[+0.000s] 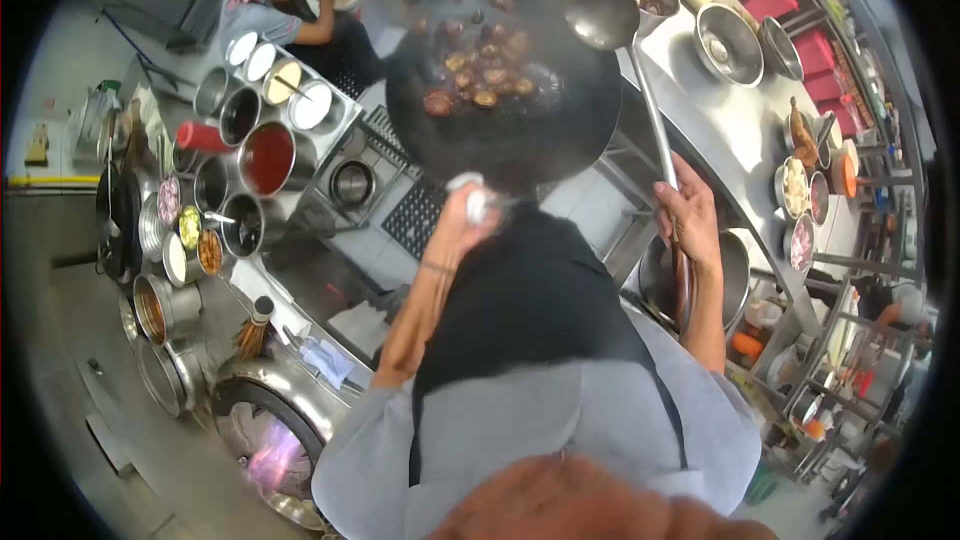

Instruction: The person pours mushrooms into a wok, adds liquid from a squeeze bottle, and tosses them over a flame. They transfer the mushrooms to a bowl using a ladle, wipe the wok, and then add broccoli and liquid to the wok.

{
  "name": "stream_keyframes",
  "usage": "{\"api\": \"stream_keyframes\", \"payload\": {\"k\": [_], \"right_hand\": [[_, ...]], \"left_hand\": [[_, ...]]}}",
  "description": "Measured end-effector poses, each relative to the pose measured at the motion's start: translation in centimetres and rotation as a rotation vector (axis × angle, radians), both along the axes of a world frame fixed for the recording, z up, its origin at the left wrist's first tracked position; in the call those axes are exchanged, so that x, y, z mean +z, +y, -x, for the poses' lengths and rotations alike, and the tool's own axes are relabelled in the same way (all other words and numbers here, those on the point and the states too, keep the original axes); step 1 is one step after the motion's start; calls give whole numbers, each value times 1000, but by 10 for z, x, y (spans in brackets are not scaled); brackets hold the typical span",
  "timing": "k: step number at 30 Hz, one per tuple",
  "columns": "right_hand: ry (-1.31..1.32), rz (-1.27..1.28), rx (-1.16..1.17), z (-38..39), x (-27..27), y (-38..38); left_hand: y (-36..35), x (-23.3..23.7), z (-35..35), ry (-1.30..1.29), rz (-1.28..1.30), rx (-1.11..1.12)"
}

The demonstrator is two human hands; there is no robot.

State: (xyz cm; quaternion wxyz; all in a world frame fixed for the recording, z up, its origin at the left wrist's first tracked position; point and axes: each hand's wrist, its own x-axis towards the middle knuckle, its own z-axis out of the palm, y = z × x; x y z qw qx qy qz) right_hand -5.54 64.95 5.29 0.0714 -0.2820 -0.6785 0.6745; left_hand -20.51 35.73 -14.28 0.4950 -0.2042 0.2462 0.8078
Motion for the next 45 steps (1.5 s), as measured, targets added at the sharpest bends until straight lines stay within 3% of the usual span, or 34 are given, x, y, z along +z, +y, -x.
{"api": "stream_keyframes", "payload": {"k": [4,7,11,12,13,15,17,19,22,27,31,40,45], "right_hand": [[-2,54,-26,30,-16,-12],[-37,-46,14,44,-26,-19],[4,-226,7,62,-48,-27],[45,-273,-3,66,-55,-29],[-94,-354,32,69,-70,-27],[-24,-176,126,70,-81,-42],[-113,282,183,62,-67,-57],[-192,623,227,53,-70,-57],[-277,1095,162,37,-83,-46],[-325,1279,15,6,-102,-36],[-238,1211,22,-2,-75,-19],[109,1025,-13,20,11,69],[183,600,-135,63,34,112]], "left_hand": [[21,1,32,78,67,40],[8,14,36,36,63,27],[13,43,12,349,341,93],[21,50,-1,487,388,194],[28,47,-9,564,447,224],[32,40,-20,656,486,246],[29,36,-12,538,450,194],[20,42,-2,316,451,54],[4,4,-4,28,172,-50],[-16,-25,-40,-200,123,-127],[-16,-2,-48,22,198,-192],[31,23,-13,10,101,-152],[47,23,4,57,70,-112]]}}
